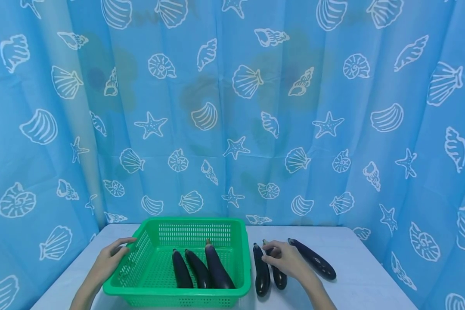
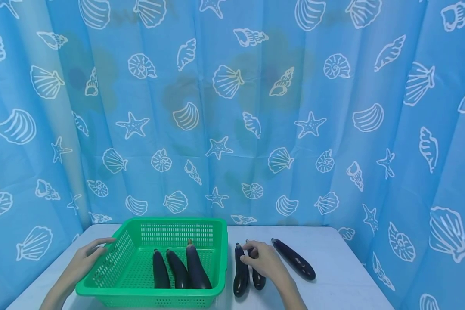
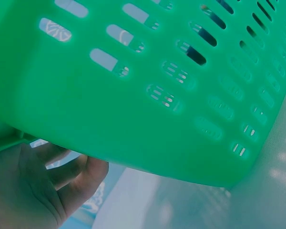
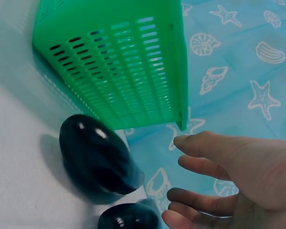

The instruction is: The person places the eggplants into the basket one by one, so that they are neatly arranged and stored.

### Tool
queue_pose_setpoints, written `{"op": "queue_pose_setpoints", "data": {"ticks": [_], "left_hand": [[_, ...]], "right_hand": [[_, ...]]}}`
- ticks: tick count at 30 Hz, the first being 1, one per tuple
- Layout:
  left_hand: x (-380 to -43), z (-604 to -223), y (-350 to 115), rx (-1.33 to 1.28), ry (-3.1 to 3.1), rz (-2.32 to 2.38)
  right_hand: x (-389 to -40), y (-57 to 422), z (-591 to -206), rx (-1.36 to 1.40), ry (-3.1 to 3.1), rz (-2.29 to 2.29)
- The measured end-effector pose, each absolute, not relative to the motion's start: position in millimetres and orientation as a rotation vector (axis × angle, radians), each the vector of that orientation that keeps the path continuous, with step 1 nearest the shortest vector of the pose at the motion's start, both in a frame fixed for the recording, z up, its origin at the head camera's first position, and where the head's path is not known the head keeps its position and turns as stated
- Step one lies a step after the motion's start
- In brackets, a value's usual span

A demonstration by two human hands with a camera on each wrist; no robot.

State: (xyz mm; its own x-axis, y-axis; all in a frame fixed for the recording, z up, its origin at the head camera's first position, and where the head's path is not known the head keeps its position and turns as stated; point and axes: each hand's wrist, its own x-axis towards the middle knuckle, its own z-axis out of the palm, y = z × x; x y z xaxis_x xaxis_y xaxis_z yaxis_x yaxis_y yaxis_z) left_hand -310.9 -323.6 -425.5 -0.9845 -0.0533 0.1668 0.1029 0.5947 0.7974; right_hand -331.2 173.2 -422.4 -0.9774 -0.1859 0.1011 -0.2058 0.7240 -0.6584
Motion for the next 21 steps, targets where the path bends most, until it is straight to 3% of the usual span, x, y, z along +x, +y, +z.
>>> {"op": "queue_pose_setpoints", "data": {"ticks": [21], "left_hand": [[-312,-426,-324,-0.029,-2.659,-1.339]], "right_hand": [[-339,183,-435,0.200,-2.942,1.022]]}}
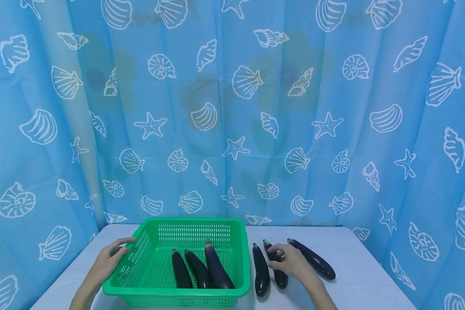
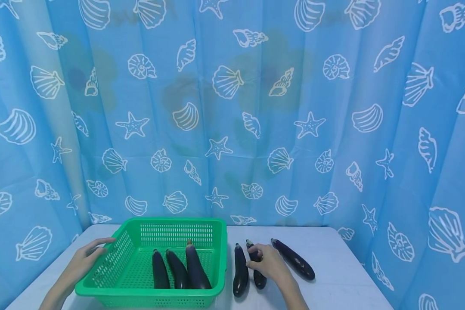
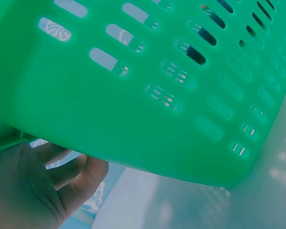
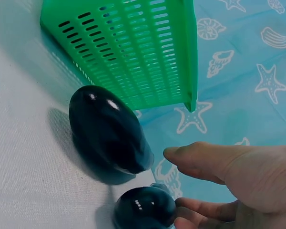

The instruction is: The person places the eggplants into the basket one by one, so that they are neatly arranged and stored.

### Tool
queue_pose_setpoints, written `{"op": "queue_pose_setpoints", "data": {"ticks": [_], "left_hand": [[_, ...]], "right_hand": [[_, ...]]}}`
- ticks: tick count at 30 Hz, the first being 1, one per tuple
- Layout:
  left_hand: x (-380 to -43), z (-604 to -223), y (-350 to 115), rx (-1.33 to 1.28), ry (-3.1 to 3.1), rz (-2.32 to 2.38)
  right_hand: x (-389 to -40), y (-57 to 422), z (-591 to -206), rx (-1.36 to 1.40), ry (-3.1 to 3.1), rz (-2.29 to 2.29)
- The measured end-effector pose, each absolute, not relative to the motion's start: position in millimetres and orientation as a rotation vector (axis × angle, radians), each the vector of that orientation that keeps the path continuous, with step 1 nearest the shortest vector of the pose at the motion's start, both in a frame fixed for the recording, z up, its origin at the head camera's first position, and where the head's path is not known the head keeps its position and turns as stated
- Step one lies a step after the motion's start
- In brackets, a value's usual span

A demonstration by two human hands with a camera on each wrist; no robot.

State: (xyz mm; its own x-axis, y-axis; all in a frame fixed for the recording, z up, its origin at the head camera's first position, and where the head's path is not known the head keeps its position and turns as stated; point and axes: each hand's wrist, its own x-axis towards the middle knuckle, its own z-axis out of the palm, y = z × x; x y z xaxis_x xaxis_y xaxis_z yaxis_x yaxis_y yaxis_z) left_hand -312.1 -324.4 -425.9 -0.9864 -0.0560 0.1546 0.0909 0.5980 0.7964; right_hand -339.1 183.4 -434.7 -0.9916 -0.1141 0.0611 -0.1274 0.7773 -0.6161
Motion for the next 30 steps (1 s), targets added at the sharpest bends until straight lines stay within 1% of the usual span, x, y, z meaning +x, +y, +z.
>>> {"op": "queue_pose_setpoints", "data": {"ticks": [7,15,30], "left_hand": [[-311,-427,-325,-0.035,-2.659,-1.346],[-312,-426,-325,-0.026,-2.664,-1.334],[-311,-426,-324,-0.022,-2.663,-1.333]], "right_hand": [[-342,187,-441,0.190,-2.997,0.962],[-338,191,-444,0.093,-3.102,1.095],[-339,193,-445,0.084,-3.103,1.079]]}}
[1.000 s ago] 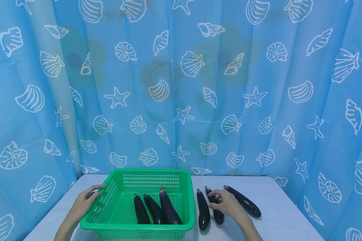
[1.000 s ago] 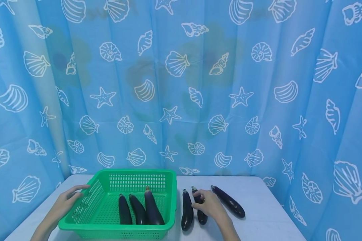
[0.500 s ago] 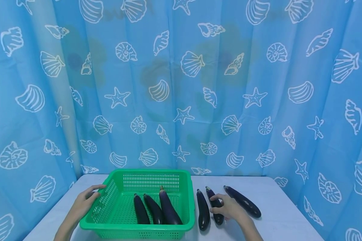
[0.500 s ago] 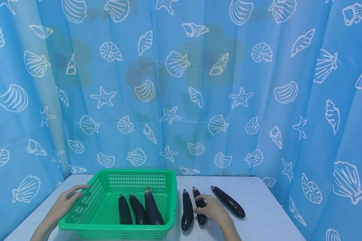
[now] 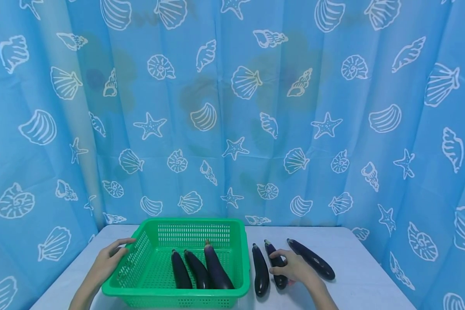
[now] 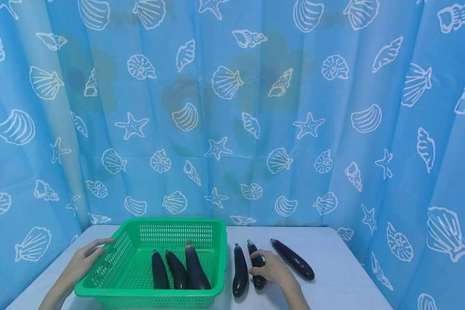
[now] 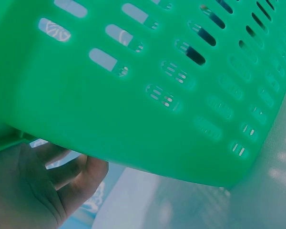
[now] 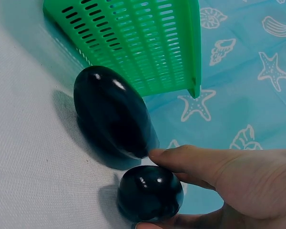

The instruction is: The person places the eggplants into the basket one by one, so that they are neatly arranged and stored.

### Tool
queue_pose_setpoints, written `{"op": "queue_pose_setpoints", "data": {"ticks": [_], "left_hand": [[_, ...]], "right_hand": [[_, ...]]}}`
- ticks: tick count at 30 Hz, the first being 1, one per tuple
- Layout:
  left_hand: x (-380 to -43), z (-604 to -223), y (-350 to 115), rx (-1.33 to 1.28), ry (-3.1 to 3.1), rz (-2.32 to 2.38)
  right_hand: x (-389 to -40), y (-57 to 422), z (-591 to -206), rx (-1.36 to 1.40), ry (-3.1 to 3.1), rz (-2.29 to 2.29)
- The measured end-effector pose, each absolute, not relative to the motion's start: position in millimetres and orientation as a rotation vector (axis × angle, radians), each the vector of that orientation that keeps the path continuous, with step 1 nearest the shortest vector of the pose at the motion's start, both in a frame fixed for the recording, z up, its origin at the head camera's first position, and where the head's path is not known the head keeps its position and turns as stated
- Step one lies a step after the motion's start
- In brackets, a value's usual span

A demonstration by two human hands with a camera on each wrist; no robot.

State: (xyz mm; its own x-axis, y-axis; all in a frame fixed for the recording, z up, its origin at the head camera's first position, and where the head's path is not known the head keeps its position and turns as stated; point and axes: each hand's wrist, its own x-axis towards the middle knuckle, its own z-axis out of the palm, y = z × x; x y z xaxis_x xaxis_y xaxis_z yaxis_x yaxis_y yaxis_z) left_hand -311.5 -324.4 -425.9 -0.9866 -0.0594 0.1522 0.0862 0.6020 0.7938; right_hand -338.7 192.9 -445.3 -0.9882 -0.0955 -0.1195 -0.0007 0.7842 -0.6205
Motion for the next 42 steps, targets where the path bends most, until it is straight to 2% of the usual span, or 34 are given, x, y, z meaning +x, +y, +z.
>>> {"op": "queue_pose_setpoints", "data": {"ticks": [42], "left_hand": [[-313.0,-427.9,-325.7,-0.021,-2.654,-1.329]], "right_hand": [[-338.7,190.8,-443.5,-0.075,2.820,-1.051]]}}
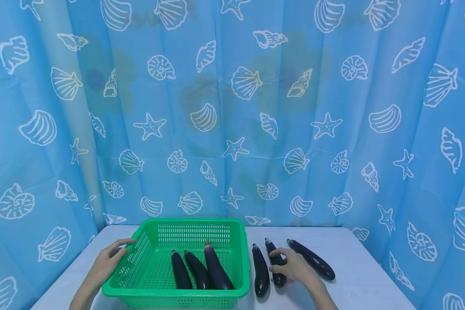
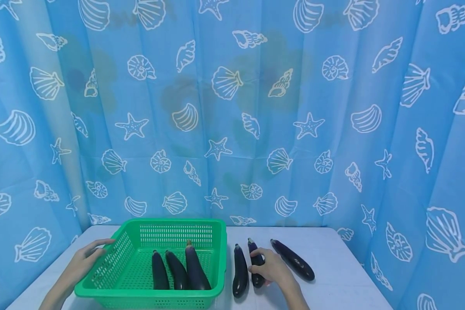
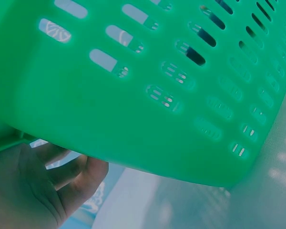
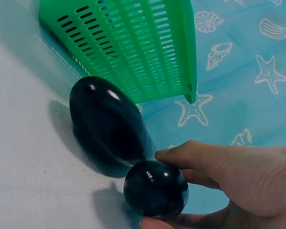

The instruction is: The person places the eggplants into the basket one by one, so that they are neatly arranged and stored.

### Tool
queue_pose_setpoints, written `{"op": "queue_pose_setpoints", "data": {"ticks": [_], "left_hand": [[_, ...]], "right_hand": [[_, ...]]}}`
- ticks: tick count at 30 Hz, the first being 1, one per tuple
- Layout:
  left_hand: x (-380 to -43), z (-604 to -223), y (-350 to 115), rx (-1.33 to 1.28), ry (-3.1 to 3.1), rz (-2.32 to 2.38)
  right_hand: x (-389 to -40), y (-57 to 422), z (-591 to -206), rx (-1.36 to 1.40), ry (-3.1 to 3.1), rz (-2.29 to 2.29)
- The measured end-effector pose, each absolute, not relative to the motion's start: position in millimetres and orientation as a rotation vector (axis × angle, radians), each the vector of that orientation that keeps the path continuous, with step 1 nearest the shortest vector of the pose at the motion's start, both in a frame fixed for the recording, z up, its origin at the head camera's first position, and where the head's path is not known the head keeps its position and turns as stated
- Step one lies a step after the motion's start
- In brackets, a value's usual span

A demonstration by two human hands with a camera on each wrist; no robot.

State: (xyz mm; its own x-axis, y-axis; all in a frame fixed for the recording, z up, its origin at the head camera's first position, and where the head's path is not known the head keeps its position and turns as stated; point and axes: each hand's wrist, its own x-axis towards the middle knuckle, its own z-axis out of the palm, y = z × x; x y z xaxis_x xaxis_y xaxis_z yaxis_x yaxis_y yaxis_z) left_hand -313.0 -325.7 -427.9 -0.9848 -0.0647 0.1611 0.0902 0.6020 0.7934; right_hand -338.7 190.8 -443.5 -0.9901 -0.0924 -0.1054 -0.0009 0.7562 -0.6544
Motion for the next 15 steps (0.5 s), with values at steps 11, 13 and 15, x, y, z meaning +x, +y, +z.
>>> {"op": "queue_pose_setpoints", "data": {"ticks": [11,13,15], "left_hand": [[-313,-427,-325,-0.014,-2.653,-1.323],[-313,-427,-325,-0.011,-2.652,-1.327],[-313,-427,-325,-0.008,-2.649,-1.333]], "right_hand": [[-338,191,-435,-0.110,2.836,-1.062],[-337,191,-433,-0.112,2.839,-1.061],[-337,191,-431,-0.113,2.840,-1.062]]}}
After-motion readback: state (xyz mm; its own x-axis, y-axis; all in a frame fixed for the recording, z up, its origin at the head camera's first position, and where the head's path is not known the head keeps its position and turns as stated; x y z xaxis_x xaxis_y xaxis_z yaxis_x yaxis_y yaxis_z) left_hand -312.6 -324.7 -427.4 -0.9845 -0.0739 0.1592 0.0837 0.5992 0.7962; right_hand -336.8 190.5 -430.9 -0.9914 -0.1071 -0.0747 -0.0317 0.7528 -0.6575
